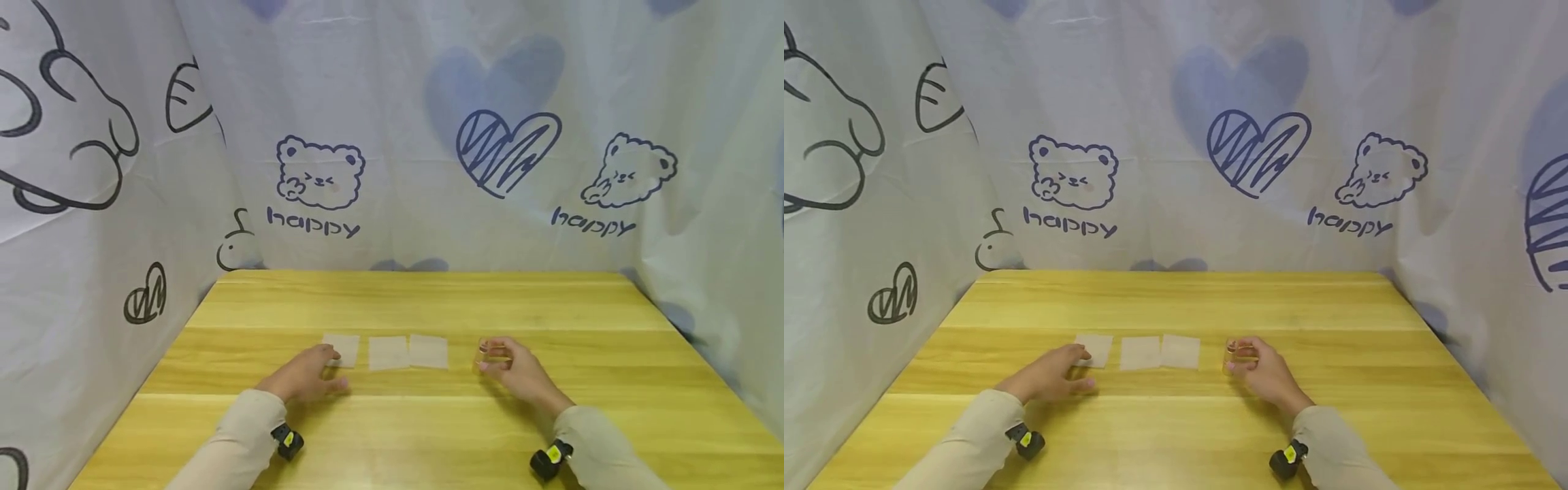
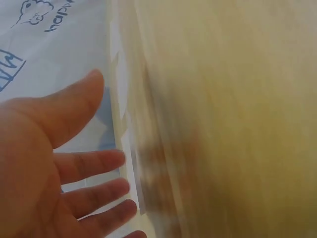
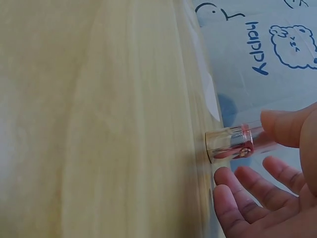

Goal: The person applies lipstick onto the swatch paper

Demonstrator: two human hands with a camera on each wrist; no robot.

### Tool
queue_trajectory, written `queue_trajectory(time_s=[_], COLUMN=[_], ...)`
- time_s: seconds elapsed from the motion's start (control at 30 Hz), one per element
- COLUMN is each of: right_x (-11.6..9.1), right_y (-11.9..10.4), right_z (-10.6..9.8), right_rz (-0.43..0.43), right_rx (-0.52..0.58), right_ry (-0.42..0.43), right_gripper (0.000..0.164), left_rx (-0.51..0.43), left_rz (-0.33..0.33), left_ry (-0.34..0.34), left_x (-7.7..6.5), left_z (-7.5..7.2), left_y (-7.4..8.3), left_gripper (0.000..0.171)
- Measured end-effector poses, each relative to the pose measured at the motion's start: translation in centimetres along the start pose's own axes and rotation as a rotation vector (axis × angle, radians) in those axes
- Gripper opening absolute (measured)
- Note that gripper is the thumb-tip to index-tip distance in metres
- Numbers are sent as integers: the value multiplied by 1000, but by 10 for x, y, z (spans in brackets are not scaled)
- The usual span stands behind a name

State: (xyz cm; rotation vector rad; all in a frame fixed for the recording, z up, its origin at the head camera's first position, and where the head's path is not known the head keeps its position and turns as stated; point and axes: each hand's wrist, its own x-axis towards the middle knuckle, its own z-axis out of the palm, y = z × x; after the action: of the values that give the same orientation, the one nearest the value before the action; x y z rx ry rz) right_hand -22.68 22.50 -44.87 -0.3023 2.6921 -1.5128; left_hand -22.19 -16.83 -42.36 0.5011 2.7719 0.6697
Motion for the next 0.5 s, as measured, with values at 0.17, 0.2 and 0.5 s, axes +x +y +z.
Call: queue_trajectory(time_s=[0.17, 0.2, 0.5], right_x=[0, 0, 3], right_y=[0, 0, -5], right_z=[6, 6, 5], right_rz=[13, 14, -7], right_rx=[-19, -23, -122], right_ry=[-15, -15, 4], right_gripper=[41, 40, 18], left_rx=[25, 28, 48], left_rz=[-63, -69, -76], left_ry=[-63, -65, -54], left_x=[-5, -6, -5], left_z=[4, 4, 3], left_y=[3, 4, 11], left_gripper=[64, 65, 60])
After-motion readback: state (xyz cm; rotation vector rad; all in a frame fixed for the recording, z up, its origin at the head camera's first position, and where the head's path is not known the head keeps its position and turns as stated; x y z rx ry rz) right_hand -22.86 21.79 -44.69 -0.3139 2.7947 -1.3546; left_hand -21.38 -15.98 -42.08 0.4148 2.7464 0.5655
